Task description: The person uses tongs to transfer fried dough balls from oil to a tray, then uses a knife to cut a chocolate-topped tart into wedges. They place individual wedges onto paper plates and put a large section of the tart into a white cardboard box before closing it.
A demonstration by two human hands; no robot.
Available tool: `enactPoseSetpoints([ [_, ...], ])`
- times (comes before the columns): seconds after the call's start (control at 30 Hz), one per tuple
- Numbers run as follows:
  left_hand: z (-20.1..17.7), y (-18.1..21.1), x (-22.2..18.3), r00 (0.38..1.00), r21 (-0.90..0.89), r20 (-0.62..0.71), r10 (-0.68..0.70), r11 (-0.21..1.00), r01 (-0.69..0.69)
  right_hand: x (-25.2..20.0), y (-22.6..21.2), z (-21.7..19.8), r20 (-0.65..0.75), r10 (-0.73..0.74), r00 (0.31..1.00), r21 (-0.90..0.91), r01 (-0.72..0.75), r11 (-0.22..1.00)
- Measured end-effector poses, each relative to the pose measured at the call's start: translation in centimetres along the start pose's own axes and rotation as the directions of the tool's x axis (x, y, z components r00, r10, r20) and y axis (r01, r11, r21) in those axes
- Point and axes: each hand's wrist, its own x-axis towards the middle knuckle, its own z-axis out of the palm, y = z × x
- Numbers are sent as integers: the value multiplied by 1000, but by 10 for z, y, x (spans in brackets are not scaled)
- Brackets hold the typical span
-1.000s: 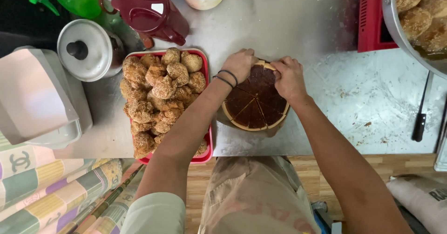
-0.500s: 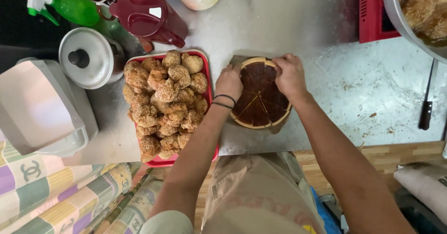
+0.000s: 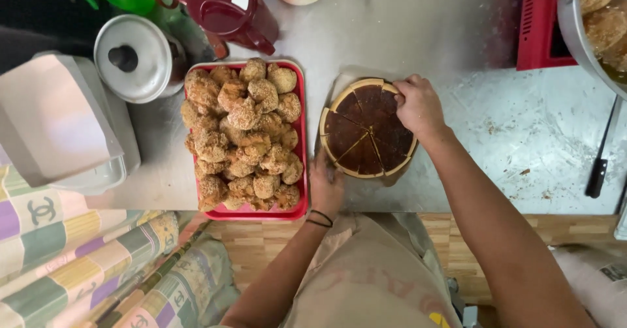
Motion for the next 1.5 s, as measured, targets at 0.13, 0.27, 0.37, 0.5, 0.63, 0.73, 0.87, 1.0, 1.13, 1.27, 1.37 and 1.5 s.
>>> enactPoseSetpoints([
  [0.13,20,-22,0,995,-133,-12,-103,986,101,6,4,4,40,3,999,-63,0,998],
  [0.27,38,-35,1,986,-153,-88,-143,980,129,2,16,17,43,-28,999,-113,33,993],
  [0.37,42,-27,-23,964,-226,-201,-177,965,130,-1,20,8,58,-33,998,-119,40,992],
  [0.5,62,-39,-45,924,-330,-189,-332,908,258,-11,-9,-49,250,62,966,-49,-52,997],
  [0.63,80,-36,-40,891,-397,-151,-429,851,342,-10,-6,-55,433,201,879,16,-230,973],
  [0.73,95,-47,-40,843,-347,-231,-486,851,395,-7,-10,-64,442,171,880,65,-221,973],
  [0.87,86,-7,-50,857,-195,-241,-456,887,418,-11,-13,-69,367,56,929,67,-86,994],
  [1.0,97,-18,-43,877,-129,-213,-430,902,411,-10,0,-52,347,43,937,65,-70,995],
  [1.13,103,-33,-34,850,-109,-203,-487,873,475,-11,5,-47,357,56,932,90,-94,992],
  [1.27,85,-19,-28,876,-172,-130,-464,881,441,-10,-4,-51,351,78,933,75,-111,991],
  [1.37,82,-21,-29,888,-205,-110,-447,884,419,-10,-4,-50,342,41,939,46,-61,997],
  [1.5,74,-11,-37,913,-176,-93,-396,909,377,-16,-5,-62,347,84,934,111,-130,985],
])
